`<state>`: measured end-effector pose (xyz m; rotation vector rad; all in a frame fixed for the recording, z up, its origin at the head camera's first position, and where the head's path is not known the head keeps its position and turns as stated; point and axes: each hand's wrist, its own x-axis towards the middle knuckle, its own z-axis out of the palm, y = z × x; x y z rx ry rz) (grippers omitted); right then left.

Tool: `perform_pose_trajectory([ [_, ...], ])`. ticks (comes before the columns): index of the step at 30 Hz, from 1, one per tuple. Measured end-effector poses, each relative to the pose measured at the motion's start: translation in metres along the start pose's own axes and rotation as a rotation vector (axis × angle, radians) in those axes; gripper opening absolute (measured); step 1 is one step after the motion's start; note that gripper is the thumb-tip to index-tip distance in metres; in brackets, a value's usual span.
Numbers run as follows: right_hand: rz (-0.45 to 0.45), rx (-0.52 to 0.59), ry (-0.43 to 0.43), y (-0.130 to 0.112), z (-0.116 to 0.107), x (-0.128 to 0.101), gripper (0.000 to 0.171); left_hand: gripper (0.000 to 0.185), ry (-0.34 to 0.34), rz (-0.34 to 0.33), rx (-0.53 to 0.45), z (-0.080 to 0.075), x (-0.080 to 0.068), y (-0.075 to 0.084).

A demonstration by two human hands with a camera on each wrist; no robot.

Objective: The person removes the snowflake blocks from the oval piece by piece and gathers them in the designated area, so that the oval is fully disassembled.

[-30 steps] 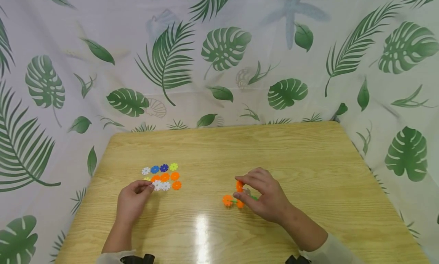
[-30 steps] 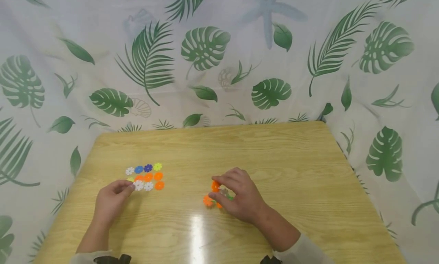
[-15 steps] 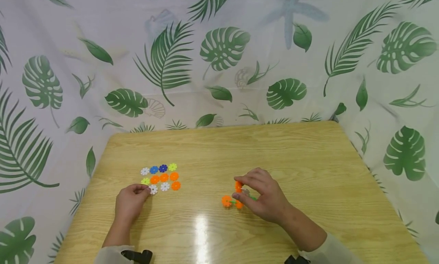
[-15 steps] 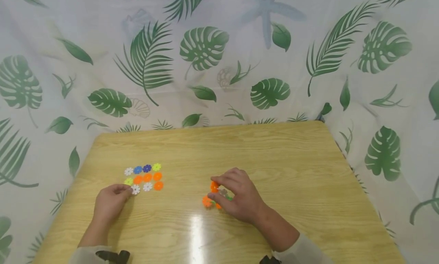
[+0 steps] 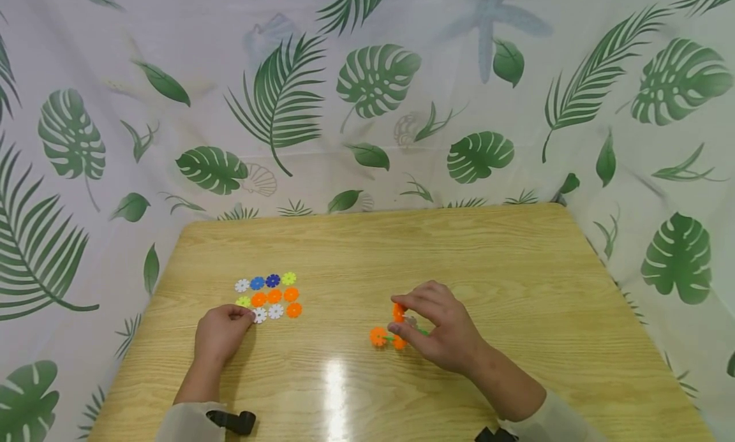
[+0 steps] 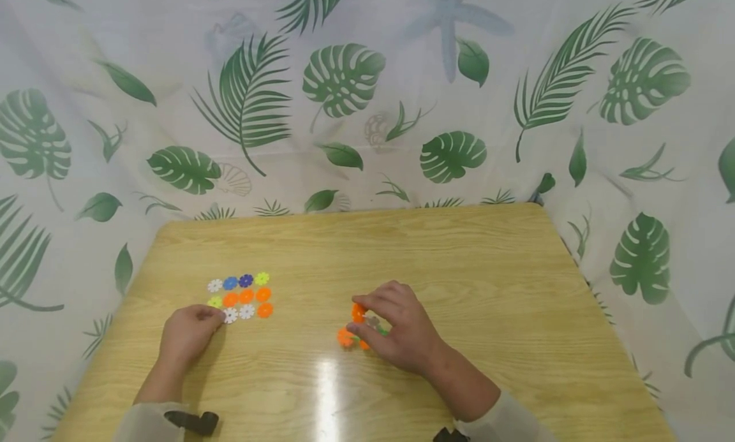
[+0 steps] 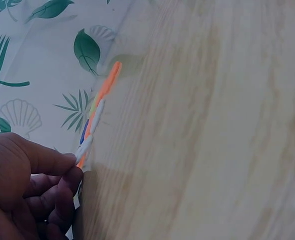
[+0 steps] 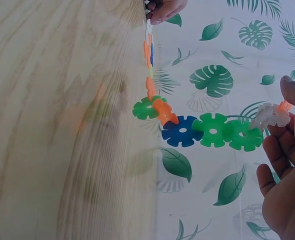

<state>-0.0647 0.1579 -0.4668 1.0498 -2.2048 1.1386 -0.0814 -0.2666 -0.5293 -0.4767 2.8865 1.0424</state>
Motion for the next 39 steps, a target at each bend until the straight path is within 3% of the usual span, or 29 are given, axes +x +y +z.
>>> perform_pose_trajectory([
  [20,-0.012,-0.017,0.0,-0.001,-0.002,0.002,0.037,0.03,-0.002,0.014,0.019,-0.002,-0.001,0.002],
  [26,-0.025,-0.019,0.003,-0.002,-0.003,0.002,0.037,0.031,-0.034,-0.004,-0.011,-0.002,-0.005,0.004],
  [32,-0.044,-0.016,0.015,-0.003,-0.002,0.003,0.037,0.029,-0.039,0.043,-0.085,-0.003,-0.014,0.018],
  [39,-0.033,-0.014,0.01,-0.003,-0.001,0.003,0.036,0.026,-0.039,0.11,-0.173,-0.003,-0.027,0.048],
])
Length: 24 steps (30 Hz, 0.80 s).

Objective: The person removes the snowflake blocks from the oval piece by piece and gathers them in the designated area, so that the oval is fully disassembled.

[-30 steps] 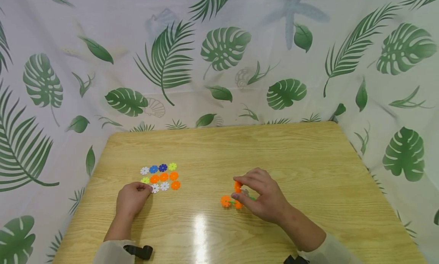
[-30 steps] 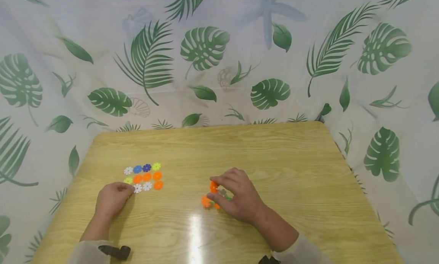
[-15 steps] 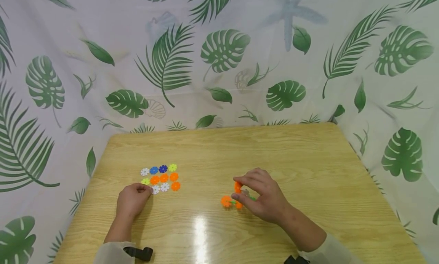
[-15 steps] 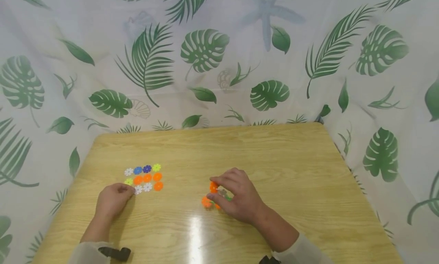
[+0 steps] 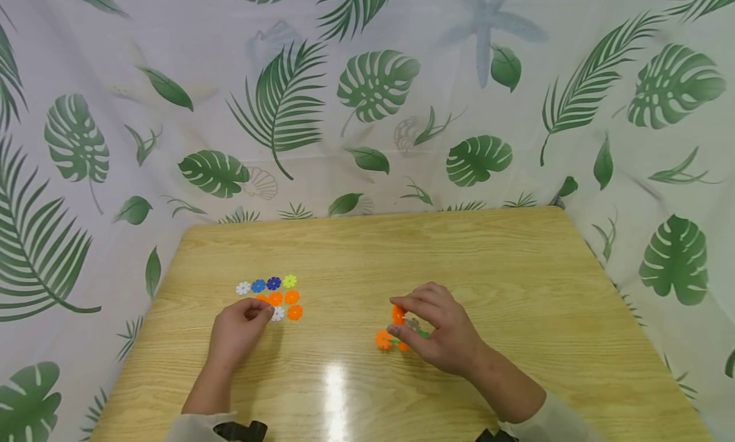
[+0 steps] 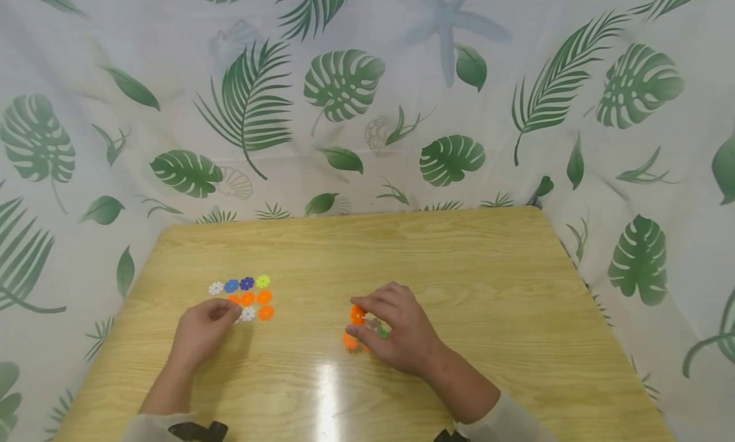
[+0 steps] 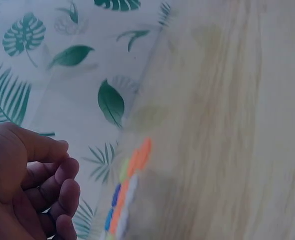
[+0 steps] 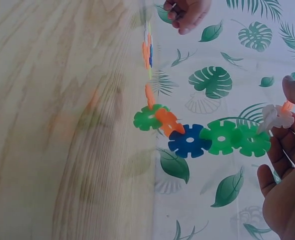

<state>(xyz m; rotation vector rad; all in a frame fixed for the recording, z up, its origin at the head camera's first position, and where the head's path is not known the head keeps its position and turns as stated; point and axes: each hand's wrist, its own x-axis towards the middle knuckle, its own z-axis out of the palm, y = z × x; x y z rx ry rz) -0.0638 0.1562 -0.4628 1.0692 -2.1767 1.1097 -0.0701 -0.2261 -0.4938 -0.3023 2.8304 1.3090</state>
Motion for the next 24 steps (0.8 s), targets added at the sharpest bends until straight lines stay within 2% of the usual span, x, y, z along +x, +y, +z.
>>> perform_pose_trajectory([
  [6,0.01,0.005,-0.009,0.001,0.001,-0.001,0.038,0.018,-0.056,0.128,-0.106,0.013,-0.013,0.029],
  [13,-0.025,0.022,0.0,-0.002,0.003,0.002,0.038,0.012,-0.186,0.287,-0.23,0.03,-0.027,0.059],
  [24,-0.089,0.03,0.006,-0.005,0.01,0.006,0.039,0.016,-0.343,0.411,-0.348,0.053,-0.038,0.089],
])
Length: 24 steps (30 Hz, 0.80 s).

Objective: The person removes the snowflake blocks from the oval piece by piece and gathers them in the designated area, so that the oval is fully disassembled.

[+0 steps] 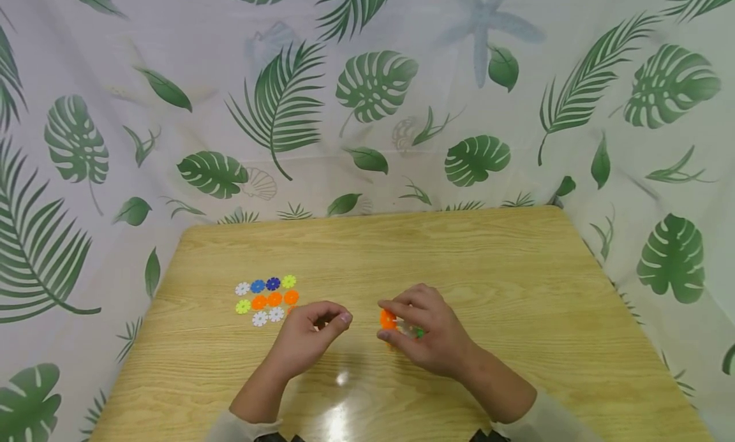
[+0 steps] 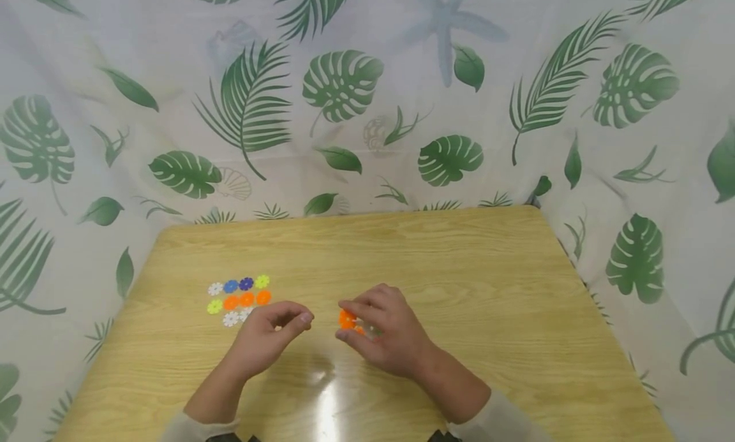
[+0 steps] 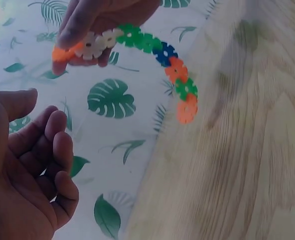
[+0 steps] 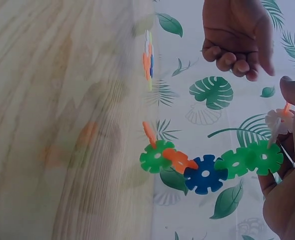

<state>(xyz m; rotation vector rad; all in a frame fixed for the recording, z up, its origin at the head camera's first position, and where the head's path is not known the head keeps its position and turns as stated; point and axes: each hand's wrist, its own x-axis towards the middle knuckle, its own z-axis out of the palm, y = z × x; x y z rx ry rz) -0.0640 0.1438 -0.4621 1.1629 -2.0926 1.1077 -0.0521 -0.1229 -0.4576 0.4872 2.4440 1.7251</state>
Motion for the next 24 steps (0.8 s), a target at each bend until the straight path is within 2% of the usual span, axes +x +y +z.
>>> perform_pose_trajectory([
  [7,-0.013,-0.004,-0.022,-0.002,0.004,0.0,0.041,0.019,-0.075,-0.006,-0.012,0.011,0.003,0.012],
  [14,-0.014,-0.033,-0.055,0.0,0.007,0.0,0.041,0.02,-0.093,-0.008,-0.012,0.017,0.005,0.015],
  [24,-0.038,-0.066,-0.056,-0.003,0.013,0.0,0.042,0.017,-0.102,0.002,-0.02,0.021,0.005,0.015],
])
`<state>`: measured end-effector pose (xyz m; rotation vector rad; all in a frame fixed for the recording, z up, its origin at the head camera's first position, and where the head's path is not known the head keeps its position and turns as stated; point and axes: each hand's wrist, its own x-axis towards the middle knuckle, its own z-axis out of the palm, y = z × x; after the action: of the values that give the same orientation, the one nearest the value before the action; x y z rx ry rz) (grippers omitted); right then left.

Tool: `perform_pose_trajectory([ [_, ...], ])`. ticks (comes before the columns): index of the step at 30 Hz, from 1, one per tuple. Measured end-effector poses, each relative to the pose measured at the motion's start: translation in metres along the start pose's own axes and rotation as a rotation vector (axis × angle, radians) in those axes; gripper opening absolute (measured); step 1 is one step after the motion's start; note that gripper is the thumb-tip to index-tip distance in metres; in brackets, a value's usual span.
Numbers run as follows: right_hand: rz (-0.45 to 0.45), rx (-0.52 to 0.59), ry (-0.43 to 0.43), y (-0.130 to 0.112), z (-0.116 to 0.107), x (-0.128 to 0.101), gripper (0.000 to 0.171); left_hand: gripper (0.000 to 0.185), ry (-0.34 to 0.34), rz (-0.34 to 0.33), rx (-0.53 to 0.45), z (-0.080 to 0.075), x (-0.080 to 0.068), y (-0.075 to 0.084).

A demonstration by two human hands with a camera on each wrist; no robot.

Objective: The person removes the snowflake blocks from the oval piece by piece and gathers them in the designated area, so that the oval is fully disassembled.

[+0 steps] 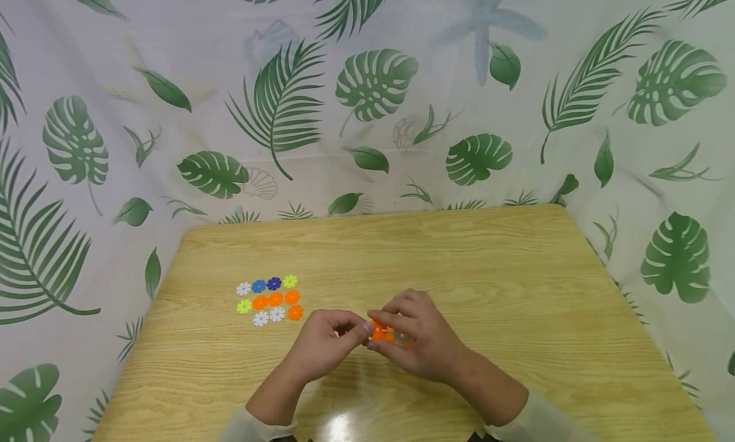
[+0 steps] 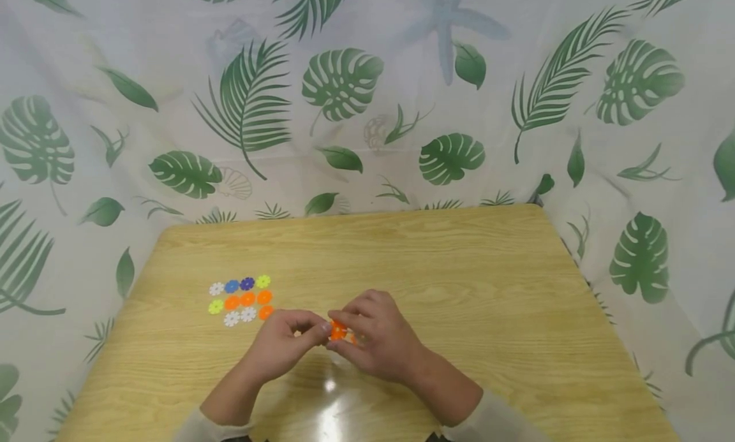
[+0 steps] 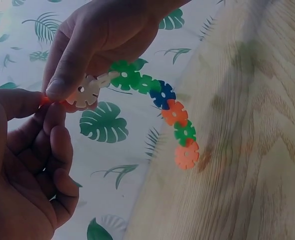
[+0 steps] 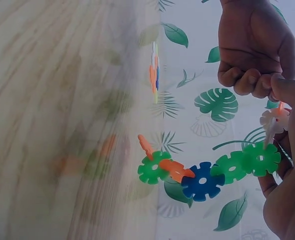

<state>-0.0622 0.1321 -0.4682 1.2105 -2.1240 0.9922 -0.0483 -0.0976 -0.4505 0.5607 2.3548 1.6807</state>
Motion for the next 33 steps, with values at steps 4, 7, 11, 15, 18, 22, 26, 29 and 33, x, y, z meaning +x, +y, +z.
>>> perform_pose_trajectory([
  [4,0.021,0.007,-0.014,-0.001,0.001,-0.001,0.044,0.018,0.008,0.014,0.013,0.0,0.0,-0.001],
  [7,0.064,0.035,-0.038,-0.001,0.0,-0.003,0.049,0.018,0.02,0.024,0.032,-0.001,-0.001,-0.003],
  [11,0.158,0.114,-0.099,0.0,-0.007,-0.006,0.05,0.017,0.042,0.037,0.053,-0.004,-0.002,-0.004],
  [15,0.245,0.201,-0.18,0.003,-0.012,-0.01,0.04,0.017,0.049,0.048,0.067,-0.008,-0.002,-0.005],
  [18,0.28,0.254,-0.211,0.005,-0.011,-0.012,0.033,0.017,0.044,0.065,0.082,-0.01,-0.003,-0.004],
  [22,0.324,0.334,-0.225,0.006,-0.009,-0.012,0.025,0.015,0.031,0.097,0.107,-0.011,-0.004,-0.003],
  [26,0.357,0.411,-0.229,0.006,-0.007,-0.011,0.018,0.013,0.016,0.123,0.131,-0.011,-0.004,-0.002],
  [29,0.39,0.484,-0.233,0.006,-0.007,-0.01,0.017,0.013,0.022,0.138,0.147,-0.011,-0.005,-0.001],
  [33,0.472,0.58,-0.246,0.006,-0.008,-0.009,0.017,0.013,0.039,0.171,0.17,-0.01,-0.006,0.0],
])
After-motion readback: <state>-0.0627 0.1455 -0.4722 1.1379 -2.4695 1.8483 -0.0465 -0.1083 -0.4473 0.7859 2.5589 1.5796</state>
